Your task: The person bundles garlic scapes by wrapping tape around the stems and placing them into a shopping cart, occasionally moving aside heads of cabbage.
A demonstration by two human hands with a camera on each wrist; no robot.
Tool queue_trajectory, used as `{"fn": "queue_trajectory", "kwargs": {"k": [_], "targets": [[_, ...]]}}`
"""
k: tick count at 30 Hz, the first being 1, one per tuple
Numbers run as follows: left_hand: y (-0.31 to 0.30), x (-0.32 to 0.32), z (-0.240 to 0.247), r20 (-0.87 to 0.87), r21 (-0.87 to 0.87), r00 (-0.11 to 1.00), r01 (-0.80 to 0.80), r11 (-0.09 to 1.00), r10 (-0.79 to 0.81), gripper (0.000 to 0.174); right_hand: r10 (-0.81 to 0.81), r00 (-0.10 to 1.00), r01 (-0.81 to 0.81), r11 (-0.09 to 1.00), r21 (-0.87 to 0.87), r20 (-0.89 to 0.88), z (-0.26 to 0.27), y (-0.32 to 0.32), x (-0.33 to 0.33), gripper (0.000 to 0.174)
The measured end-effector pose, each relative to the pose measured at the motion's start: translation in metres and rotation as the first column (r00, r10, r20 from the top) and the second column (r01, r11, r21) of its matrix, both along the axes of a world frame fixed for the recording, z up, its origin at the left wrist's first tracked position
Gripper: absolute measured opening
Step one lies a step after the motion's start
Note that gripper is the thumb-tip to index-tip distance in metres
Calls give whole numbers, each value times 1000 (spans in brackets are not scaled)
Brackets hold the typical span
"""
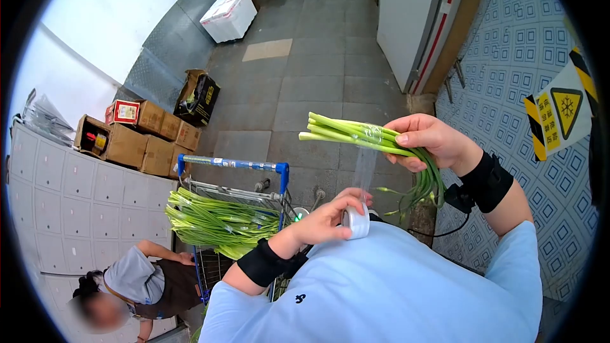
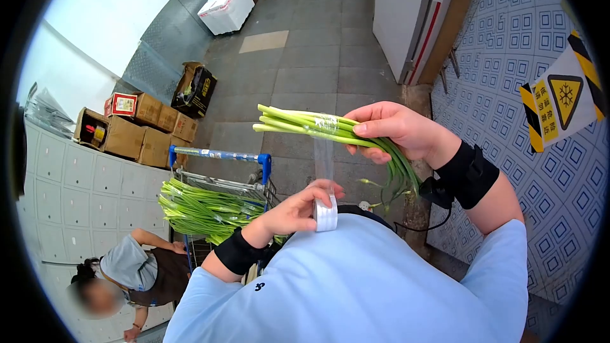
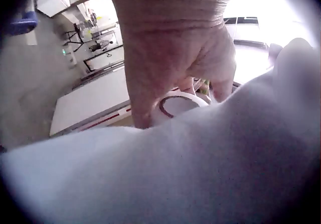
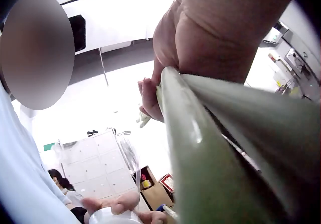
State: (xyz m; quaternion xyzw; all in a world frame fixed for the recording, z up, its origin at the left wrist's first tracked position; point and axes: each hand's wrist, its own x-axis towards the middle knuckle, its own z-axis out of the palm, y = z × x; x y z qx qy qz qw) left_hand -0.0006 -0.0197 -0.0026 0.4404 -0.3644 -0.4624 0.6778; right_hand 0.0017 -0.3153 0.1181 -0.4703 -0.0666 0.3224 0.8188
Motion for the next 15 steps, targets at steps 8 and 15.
{"fn": "queue_trajectory", "kwargs": {"k": [8,15], "targets": [[-23,63,65,980,37,195,-370,928,38,45,467,882,-469,860,-198,-60,16,4,-18,37],[-41,94,159,720,-247,-684,-91,965,119,30,287,950,-312,873,-374,-122,-32,12,-9,15]]}}
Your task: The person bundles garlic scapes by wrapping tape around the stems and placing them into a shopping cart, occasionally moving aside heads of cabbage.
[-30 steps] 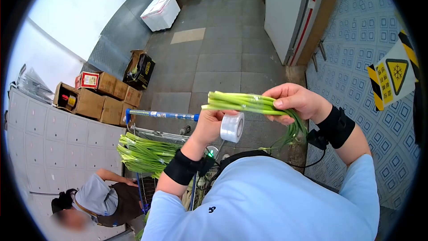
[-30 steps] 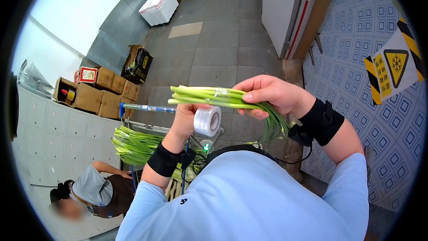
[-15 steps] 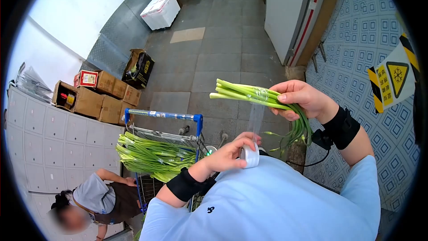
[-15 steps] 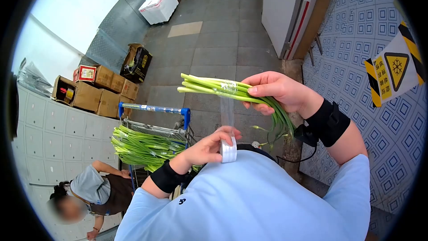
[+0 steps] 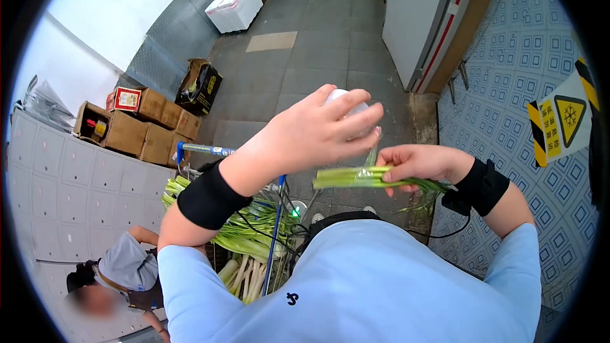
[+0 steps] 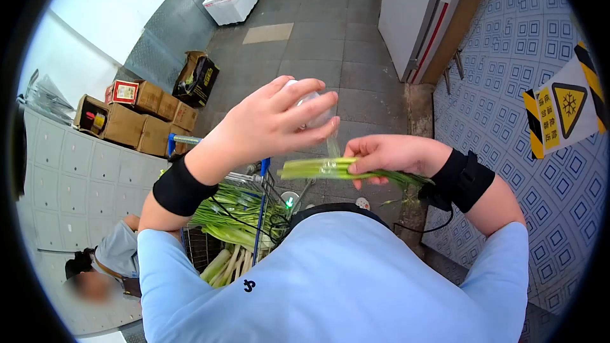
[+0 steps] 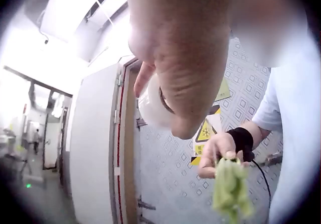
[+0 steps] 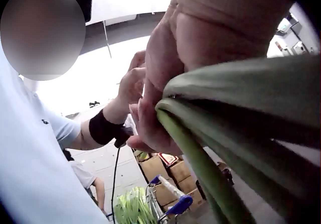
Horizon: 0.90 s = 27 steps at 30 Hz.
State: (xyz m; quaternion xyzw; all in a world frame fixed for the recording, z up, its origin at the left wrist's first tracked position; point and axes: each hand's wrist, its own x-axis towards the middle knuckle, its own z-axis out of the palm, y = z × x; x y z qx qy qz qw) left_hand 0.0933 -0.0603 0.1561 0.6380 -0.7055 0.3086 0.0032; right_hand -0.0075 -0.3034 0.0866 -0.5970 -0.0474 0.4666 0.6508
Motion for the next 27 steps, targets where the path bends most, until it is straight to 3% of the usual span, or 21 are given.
{"fn": "queue_trajectory", "kwargs": {"k": [2,6,9,10,13,16,18,21,22,25,27], "targets": [[3,-6,2,134,8,991,-5,1000,4,25,-67,997,69,997,-34,42,-2,-4,8,14],[19,-38,3,140,101,987,-89,991,74,19,-267,946,287,954,-93,184,10,-7,18,15],[26,-56,-11,121,124,980,-173,977,158,18,-372,885,392,920,-14,278,18,-3,23,16],[25,-60,-13,103,157,979,-191,969,177,26,-377,877,395,919,0,298,19,1,24,16],[22,-66,-25,-3,95,982,-189,977,190,36,-405,849,412,910,52,339,24,14,25,16],[25,-67,-56,-363,-59,918,-193,979,159,48,-470,820,458,881,117,328,27,17,25,17],[26,-74,-75,-636,-124,763,-253,959,119,56,-481,830,447,876,178,282,35,13,28,17],[16,-83,-90,-865,-121,477,-505,855,159,60,-433,868,383,895,228,244,36,8,27,19],[16,-84,-89,-906,-14,368,-520,854,210,54,-409,881,357,905,232,237,38,8,26,19],[11,-78,-95,-958,85,193,-511,855,211,54,-356,904,308,927,216,238,45,8,22,20],[13,-68,-105,-935,168,-351,-337,926,42,55,-329,911,285,938,200,247,48,7,20,20]]}}
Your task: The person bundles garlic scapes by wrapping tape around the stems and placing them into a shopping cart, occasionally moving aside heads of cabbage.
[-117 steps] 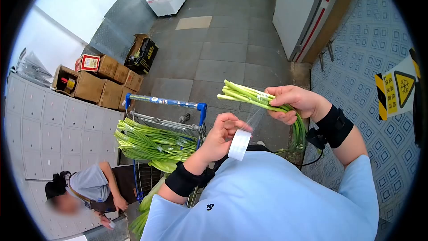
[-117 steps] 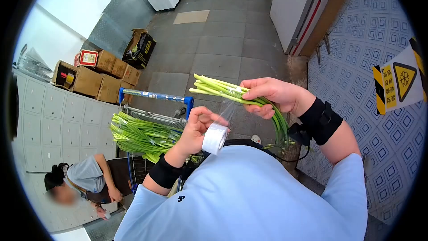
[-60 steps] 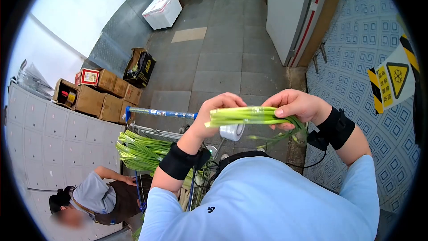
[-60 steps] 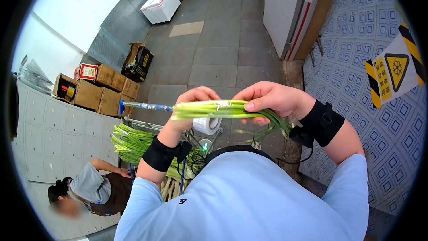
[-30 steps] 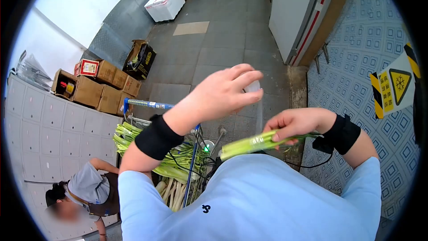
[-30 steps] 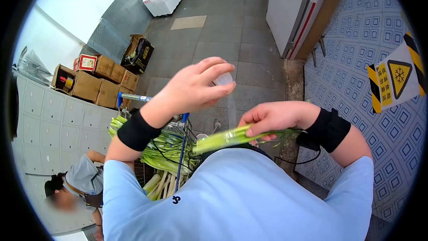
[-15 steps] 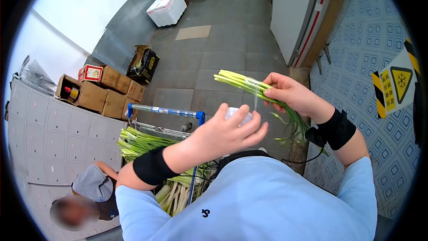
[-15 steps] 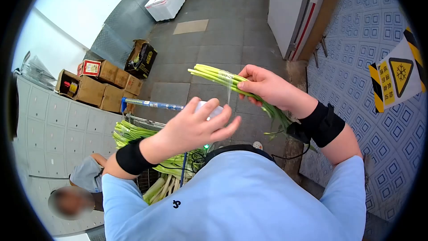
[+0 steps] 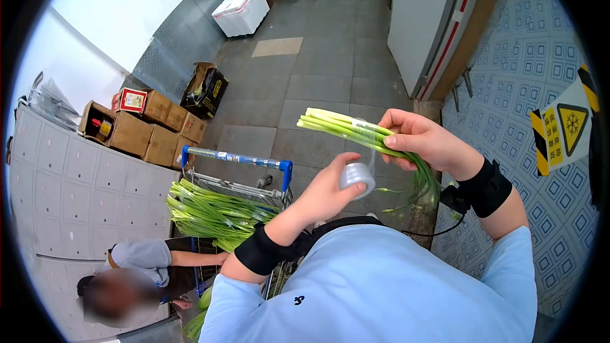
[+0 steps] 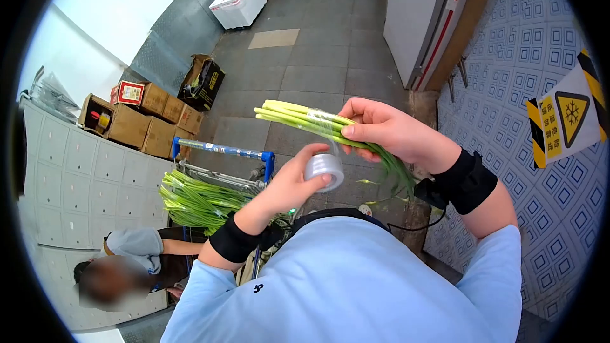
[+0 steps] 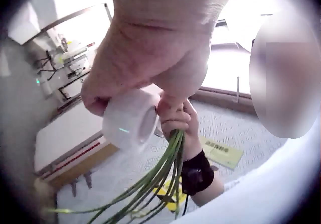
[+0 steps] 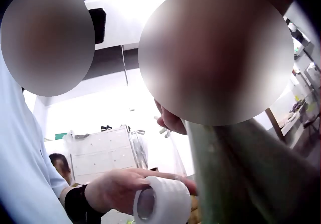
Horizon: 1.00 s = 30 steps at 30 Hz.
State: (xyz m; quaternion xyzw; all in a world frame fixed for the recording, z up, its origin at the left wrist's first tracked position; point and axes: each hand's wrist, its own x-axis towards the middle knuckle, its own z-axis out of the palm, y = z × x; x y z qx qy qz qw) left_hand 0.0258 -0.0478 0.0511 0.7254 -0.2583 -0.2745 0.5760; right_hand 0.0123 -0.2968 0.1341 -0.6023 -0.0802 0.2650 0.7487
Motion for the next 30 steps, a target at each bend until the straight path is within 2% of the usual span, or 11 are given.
{"fn": "queue_trajectory", "kwargs": {"k": [1,5,9,13,14,16,20,24,26,28,30], "targets": [[1,4,-3,-277,-98,958,43,994,-69,56,11,1000,-11,1000,-8,2,1,-2,-1,19],[2,9,0,-441,-117,857,238,964,-265,52,46,999,-47,998,-38,-6,11,-10,-8,20],[-16,13,-6,61,181,991,107,978,-120,43,160,987,-160,981,-106,-14,7,-15,-15,23],[-29,29,-31,587,-22,794,-178,984,157,49,224,974,-226,964,-139,-33,4,-16,-21,21],[-25,36,-45,196,-111,976,-77,991,98,51,261,965,-263,953,-153,-35,4,-17,-22,21],[-26,38,-9,-341,-309,933,0,951,-110,60,337,941,-339,924,-177,-44,0,-18,-25,22],[-24,62,-9,-554,-675,700,-61,735,-451,69,461,884,-456,818,-351,-76,-11,-12,-29,19],[-24,52,39,-400,-449,896,-10,893,-192,62,360,926,-350,703,-619,-114,-21,-5,-24,21],[-20,27,64,-259,-362,962,-19,932,-81,56,115,990,-140,840,-524,-80,-38,-12,-15,20],[-19,13,45,376,-363,925,89,927,59,40,-36,999,29,920,-390,-10,-36,-15,-4,18],[-10,4,31,525,-276,851,152,949,16,36,-97,994,104,963,-249,43,-27,-18,3,16]]}}
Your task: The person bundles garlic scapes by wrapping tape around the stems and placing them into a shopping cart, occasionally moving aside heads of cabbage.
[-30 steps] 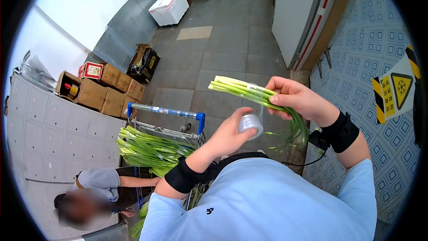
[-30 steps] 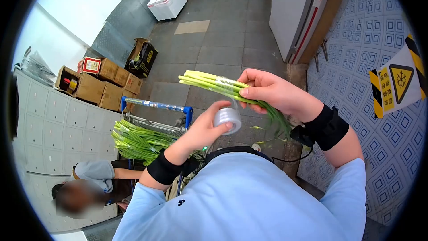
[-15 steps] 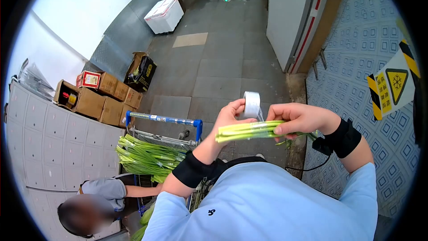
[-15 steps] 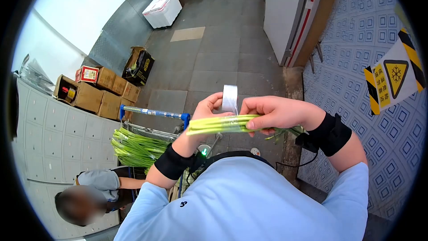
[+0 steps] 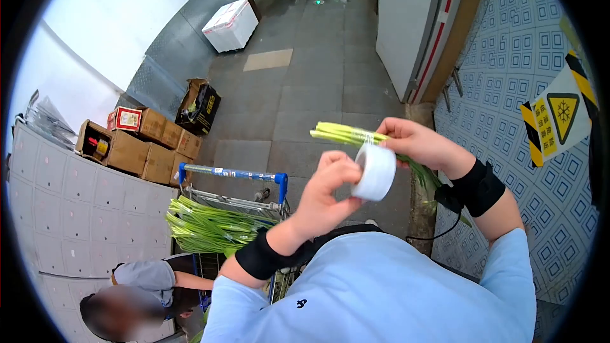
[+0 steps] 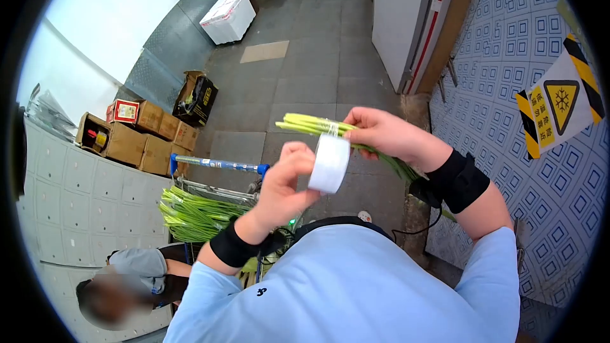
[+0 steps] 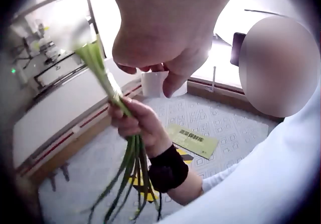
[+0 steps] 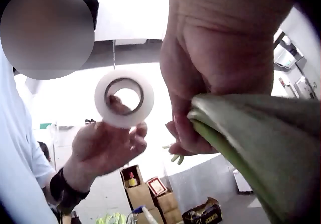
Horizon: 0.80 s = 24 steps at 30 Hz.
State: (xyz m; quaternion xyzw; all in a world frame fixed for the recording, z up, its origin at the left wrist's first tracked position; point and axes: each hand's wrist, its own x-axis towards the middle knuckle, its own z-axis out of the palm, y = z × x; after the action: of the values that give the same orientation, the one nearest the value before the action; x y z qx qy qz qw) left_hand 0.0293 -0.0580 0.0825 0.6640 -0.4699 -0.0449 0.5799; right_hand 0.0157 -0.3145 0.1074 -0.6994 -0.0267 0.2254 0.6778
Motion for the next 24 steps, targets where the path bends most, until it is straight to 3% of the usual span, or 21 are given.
{"fn": "queue_trajectory", "kwargs": {"k": [1,4,6,10,11,13,16,18,19,21,22,23,24], "targets": [[1,-6,-7,6,-16,1000,-28,999,28,34,-18,1000,19,1000,12,-15,12,1,0,16],[0,-23,-26,-254,-83,948,-219,972,191,29,-37,998,42,995,88,-59,34,5,-2,17],[-7,-24,-35,-176,-199,958,-258,945,225,29,-13,997,24,990,137,-82,39,9,-2,17],[-7,-14,-44,-73,-153,982,-183,971,173,27,17,996,1,978,208,-86,44,13,-2,18],[4,-4,-56,-182,56,981,-55,997,64,32,16,996,3,976,219,-87,46,16,-2,18],[1,7,-50,-370,73,929,30,997,-1,39,47,996,-27,972,233,-79,49,17,-2,17],[0,31,-41,-620,8,758,262,965,-201,55,149,986,-131,970,207,-76,52,17,-6,17],[-1,49,-52,-808,-350,362,339,873,-465,59,233,968,-217,963,160,-90,51,19,-10,19],[-9,54,-41,-792,-425,311,336,841,-525,70,257,960,-245,963,109,-114,57,24,-16,19],[-14,70,-21,-811,-454,256,293,842,-526,78,329,935,-332,943,0,-134,51,27,-23,20],[-15,75,-9,-799,-478,240,304,824,-552,77,355,924,-366,929,-61,-139,49,30,-27,20],[-13,77,7,-845,-404,253,277,872,-472,54,348,925,-367,922,-124,-154,44,32,-28,20],[-12,76,22,-761,-248,511,340,907,-400,48,308,940,-330,931,-156,-148,39,32,-28,20]]}}
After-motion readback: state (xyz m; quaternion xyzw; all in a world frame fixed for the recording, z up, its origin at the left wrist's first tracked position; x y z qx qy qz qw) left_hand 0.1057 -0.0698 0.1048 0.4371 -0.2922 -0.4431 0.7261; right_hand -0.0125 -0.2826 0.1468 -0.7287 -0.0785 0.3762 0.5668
